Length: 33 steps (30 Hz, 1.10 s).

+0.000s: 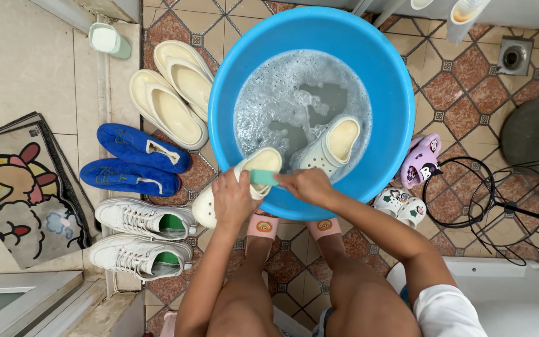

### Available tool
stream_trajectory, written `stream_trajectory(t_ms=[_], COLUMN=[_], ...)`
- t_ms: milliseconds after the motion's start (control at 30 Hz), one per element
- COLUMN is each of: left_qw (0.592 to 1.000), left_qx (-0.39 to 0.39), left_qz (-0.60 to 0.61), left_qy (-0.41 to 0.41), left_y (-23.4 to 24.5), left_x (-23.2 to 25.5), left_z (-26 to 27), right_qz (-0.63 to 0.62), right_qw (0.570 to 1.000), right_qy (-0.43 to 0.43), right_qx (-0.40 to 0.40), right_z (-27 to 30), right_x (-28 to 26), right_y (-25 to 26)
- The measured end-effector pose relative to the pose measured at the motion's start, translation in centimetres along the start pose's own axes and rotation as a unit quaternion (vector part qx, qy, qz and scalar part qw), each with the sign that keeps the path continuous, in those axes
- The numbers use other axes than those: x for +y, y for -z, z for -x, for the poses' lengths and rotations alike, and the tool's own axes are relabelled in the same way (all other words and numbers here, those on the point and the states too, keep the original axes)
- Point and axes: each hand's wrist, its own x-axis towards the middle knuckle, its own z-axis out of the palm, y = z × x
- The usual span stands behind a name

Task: The person cleans several pairs of clogs using a brush and soapy water in a blue basin, scrubbing the interior and exterior of the footwear.

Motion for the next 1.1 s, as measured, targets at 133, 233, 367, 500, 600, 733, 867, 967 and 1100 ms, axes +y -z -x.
stream_trajectory(t_ms=[133,233,367,500,600,733,867,967,1100], left_qw=[1.000,0.999,0.983,0.975,0.975,0.975,0.975,0.976,0.976], left_qx=[-0.025,-0.032,-0.074,-0.067,-0.074,-0.067,-0.081,-0.080,-0.068], left_qz=[-0.015,0.019,0.126,0.153,0.149,0.154,0.157,0.150,0.157], left_qy=[0.005,-0.022,-0.110,-0.148,-0.147,-0.146,-0.134,-0.139,-0.134], left_y=[0.1,0.2,0.9,0.6,0.6,0.8,0.5,0.6,0.6], left_x=[0.1,-0.5,-3.9,-4.2,-4.5,-4.7,-4.5,-4.6,-4.4], left_z=[-0.3,-0.3,-1.4,-1.3,-1.2,-0.9,-1.1,-1.4,-1.4], right_qz=[0.133,0.075,0.079,0.098,0.119,0.123,0.196,0.161,0.227], right_qw=[0.988,0.996,0.991,0.984,0.976,0.974,0.962,0.963,0.961], right_qy=[-0.078,-0.017,0.108,0.143,0.181,0.179,0.188,0.215,0.151], right_qx=[-0.010,-0.037,-0.031,0.042,0.036,-0.070,-0.015,0.007,-0.036], right_z=[-1.3,-0.2,-1.4,-3.4,-4.0,-4.7,-4.0,-2.7,-2.6], right_x=[1.4,0.5,2.0,1.3,-0.5,2.7,2.8,2.8,4.1], right_y=[1.0,0.9,2.0,0.9,-0.2,3.7,5.0,5.2,6.5])
